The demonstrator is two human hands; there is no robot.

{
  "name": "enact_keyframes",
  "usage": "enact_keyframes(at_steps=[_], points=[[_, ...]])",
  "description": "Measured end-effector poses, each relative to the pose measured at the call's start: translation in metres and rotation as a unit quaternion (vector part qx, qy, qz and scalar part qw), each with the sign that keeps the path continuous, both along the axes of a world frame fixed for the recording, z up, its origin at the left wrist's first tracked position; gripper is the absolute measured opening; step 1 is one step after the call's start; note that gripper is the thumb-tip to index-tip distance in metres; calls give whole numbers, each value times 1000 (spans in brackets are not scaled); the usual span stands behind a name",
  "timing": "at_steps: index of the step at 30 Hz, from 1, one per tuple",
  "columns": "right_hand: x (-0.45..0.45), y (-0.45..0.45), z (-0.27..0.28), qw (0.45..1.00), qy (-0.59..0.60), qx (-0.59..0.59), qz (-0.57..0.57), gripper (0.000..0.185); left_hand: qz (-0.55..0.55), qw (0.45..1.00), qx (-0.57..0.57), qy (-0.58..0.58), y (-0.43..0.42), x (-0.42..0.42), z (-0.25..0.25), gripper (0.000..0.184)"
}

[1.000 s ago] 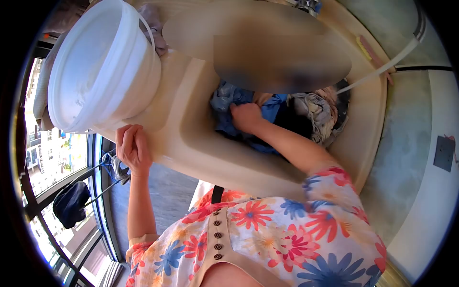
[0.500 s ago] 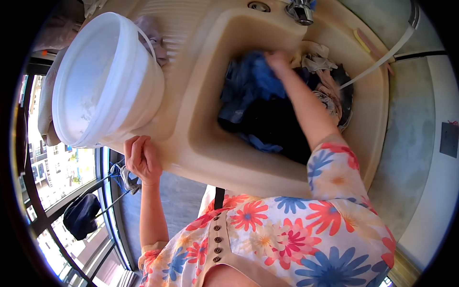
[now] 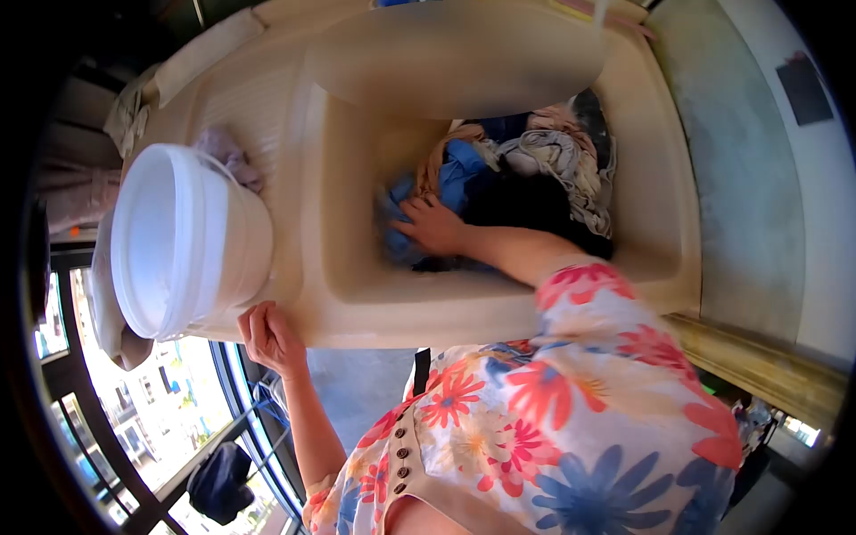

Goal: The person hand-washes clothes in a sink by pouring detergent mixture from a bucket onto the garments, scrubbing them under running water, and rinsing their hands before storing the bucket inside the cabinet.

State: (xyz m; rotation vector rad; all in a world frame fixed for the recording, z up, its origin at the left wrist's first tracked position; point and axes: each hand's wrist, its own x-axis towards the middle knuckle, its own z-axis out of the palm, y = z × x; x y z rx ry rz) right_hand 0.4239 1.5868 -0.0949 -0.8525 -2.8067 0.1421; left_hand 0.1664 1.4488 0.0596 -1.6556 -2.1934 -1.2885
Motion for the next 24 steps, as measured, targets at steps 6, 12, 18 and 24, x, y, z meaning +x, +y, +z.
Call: enact_keyframes(at_steps=[6, 12, 18, 24], points=[[8, 45, 37, 989, -67, -83, -105, 38, -20, 999, 30, 8, 0, -1, 2, 11], [199, 14, 21, 952, -108, 46, -282, 44, -17, 1000, 8, -15, -3, -3, 1, 15], [224, 9, 73, 920, -94, -180, -336, 59, -23, 1000, 5, 15, -3, -8, -2, 13], [262, 72, 16, 810, -81, -142, -564, 61, 5, 999, -40, -20, -3, -9, -3, 17]])
